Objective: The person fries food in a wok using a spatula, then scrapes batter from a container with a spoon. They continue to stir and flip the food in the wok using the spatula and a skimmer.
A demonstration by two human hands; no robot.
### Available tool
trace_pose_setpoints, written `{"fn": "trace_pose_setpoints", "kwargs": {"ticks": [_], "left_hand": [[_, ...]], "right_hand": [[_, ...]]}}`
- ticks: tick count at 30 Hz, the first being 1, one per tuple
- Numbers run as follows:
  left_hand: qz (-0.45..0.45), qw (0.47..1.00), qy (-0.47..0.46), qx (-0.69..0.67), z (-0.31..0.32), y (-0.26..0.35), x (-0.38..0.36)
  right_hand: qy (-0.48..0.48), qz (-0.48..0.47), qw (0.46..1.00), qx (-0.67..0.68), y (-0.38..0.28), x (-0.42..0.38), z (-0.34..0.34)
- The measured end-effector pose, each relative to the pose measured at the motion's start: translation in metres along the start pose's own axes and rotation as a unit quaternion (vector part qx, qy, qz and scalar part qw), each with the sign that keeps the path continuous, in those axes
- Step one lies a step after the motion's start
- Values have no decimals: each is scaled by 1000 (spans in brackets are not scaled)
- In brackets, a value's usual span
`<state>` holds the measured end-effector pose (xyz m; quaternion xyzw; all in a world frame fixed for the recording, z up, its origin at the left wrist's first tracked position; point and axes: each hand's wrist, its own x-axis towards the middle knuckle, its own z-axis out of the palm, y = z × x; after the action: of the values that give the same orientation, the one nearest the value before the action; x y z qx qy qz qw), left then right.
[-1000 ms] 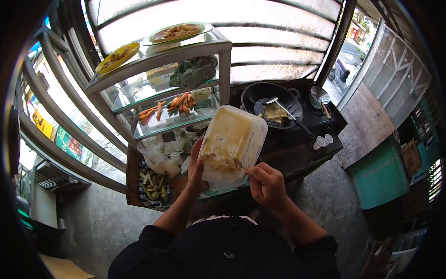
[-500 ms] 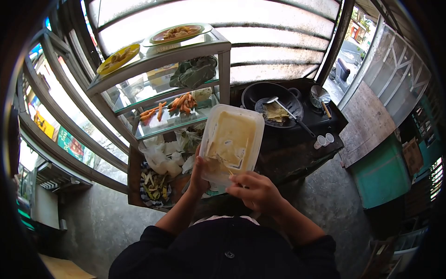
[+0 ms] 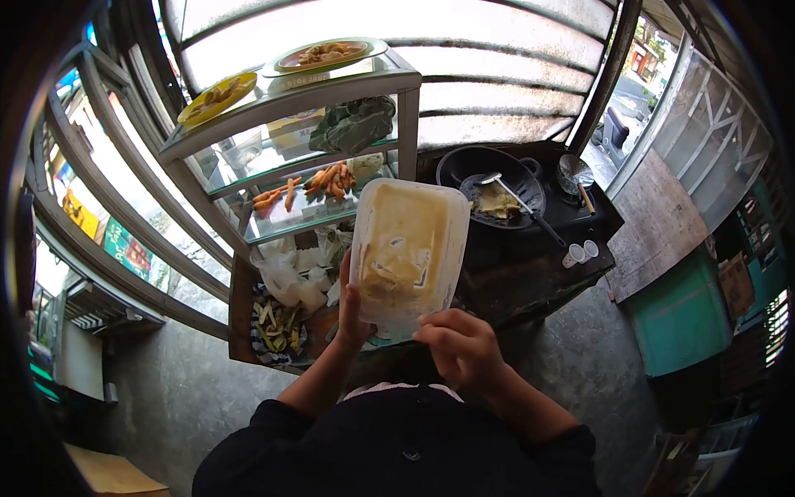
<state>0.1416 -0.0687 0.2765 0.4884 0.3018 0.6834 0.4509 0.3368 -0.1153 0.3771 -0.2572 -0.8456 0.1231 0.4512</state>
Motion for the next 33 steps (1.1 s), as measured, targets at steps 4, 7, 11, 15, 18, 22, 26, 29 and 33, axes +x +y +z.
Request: {"fn": "trace_pose_setpoints", "kwargs": {"ticks": [4, 7, 11, 15, 18, 22, 26, 29, 33], "left_hand": [[6, 1000, -8, 16, 5, 9, 1], [-12, 1000, 6, 10, 1, 6, 1], [-7, 999, -20, 25, -4, 9, 5], [28, 997, -39, 59, -3, 10, 5], [52, 997, -17, 54, -4, 13, 5], [36, 997, 9, 67, 2, 9, 0], [29, 996, -23, 78, 4, 14, 1], [4, 999, -13, 31, -1, 15, 3], [-44, 999, -19, -20, -19, 10, 8]], "right_hand": [[-73, -4, 997, -26, 4, 2, -1], [-22, 10, 999, -48, 5, 9, -14], [17, 0, 998, -66, 20, 18, -26], [-39, 53, 997, -50, 13, 17, -16], [-18, 119, 993, 8, 3, 8, 8], [69, 226, 951, 198, 16, 6, 36], [128, 291, 901, 295, 18, 19, 32], [124, 262, 924, 249, 19, 27, 16], [-1, 35, 999, -11, 16, 35, 1]]}}
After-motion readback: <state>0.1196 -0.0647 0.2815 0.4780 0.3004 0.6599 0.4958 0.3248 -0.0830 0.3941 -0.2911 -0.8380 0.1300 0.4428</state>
